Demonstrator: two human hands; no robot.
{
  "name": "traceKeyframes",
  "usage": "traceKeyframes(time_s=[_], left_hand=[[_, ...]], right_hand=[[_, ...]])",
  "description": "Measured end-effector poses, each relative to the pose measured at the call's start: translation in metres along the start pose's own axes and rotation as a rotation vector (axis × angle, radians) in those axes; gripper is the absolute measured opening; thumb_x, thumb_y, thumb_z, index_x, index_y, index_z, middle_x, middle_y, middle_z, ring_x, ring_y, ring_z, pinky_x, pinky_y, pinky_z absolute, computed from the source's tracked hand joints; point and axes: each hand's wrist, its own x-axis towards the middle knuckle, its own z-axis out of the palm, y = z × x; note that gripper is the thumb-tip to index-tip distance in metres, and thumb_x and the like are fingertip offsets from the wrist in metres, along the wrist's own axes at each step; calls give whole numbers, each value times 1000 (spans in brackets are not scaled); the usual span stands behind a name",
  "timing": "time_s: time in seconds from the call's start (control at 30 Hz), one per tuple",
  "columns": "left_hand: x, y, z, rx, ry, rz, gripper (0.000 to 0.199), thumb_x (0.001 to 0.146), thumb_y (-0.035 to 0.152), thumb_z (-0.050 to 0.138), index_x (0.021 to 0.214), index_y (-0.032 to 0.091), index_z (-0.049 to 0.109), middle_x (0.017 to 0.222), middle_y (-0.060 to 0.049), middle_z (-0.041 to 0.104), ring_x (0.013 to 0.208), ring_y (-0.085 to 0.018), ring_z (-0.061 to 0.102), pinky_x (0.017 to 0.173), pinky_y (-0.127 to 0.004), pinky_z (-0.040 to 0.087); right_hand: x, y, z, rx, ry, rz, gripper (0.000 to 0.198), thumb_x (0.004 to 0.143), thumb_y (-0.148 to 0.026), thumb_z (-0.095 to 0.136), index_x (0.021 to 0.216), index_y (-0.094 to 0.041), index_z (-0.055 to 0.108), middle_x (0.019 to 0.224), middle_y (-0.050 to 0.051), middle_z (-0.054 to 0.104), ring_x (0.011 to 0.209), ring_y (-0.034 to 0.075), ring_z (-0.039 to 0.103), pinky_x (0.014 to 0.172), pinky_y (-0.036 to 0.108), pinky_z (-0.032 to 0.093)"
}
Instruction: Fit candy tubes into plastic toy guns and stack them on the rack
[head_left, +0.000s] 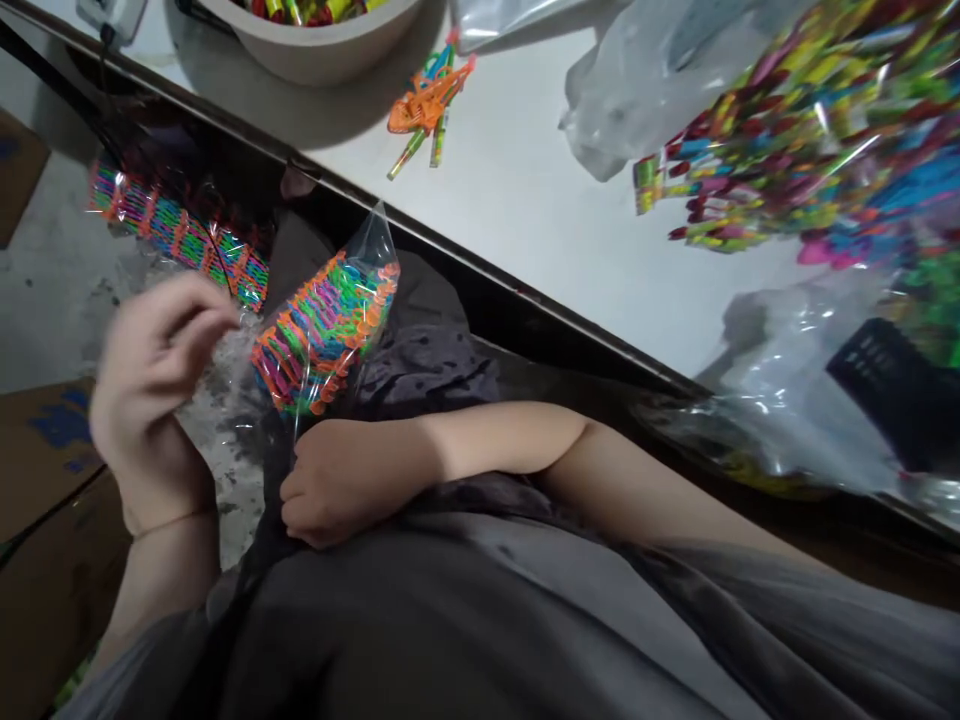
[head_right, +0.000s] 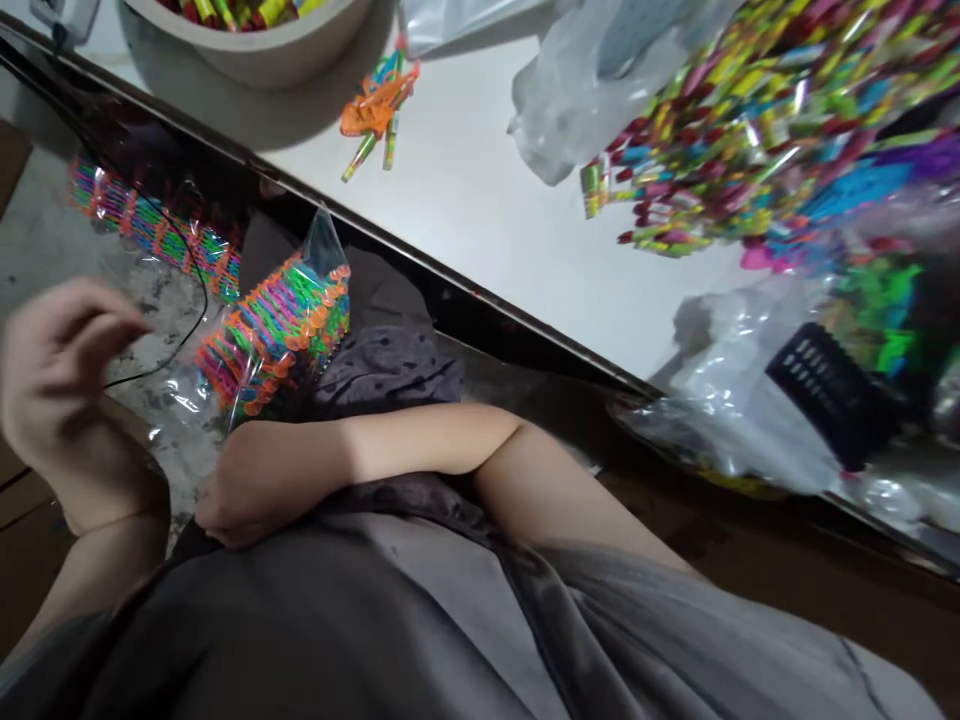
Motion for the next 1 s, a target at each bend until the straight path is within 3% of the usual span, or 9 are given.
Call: traceKeyframes(time_s=[0.1,0.17,0.27,0.47,0.6,0.83,1.0], left_hand=[[22,4,32,506,-370,-80,42,88,53,38,81,17,58,60,1,51,55,-11,47,57,-24,33],[30,-5,50,691,-500,-128,38,88,51,42,85,17,57,62,0,54,58,-13,52,58,-24,34],[31,-18,63,767,-600,-88,34,90,48,41,85,18,57,68,-2,60,64,-16,57,57,-25,34],[26,-20,64,688,-558,56,27,89,35,39,74,19,55,62,-1,55,56,-13,48,52,-26,27],[31,-19,58,563,-500,18,22,87,29,40,71,19,51,61,1,49,53,-11,38,52,-26,25],[34,-34,20,345,-399,-21,24,90,36,37,80,17,48,70,1,50,63,-10,45,64,-24,39],[24,-48,-9,442,-174,13,39,92,50,32,80,16,45,71,3,44,66,-8,48,72,-27,47]], right_hand=[[5,1,-3,11,-31,-18,28,95,-26,40,80,-18,62,81,2,67,68,13,58,58,31,29],[7,1,-4,5,-46,-27,27,95,-24,40,81,-17,62,82,2,67,68,13,57,57,30,28],[7,3,-4,-6,-55,-20,27,95,-25,39,82,-18,62,83,1,67,69,12,57,58,30,29],[4,6,-1,16,-32,14,28,96,-28,39,78,-21,60,85,-2,67,71,10,56,60,28,31],[2,9,2,39,35,-4,28,95,-26,39,78,-19,61,84,0,68,72,12,58,60,29,29],[-7,17,3,7,54,69,30,97,-30,38,82,-17,61,86,3,68,73,13,60,62,30,29],[-20,28,11,-33,9,194,35,97,-34,37,80,-16,61,82,4,67,70,13,58,61,30,28]])
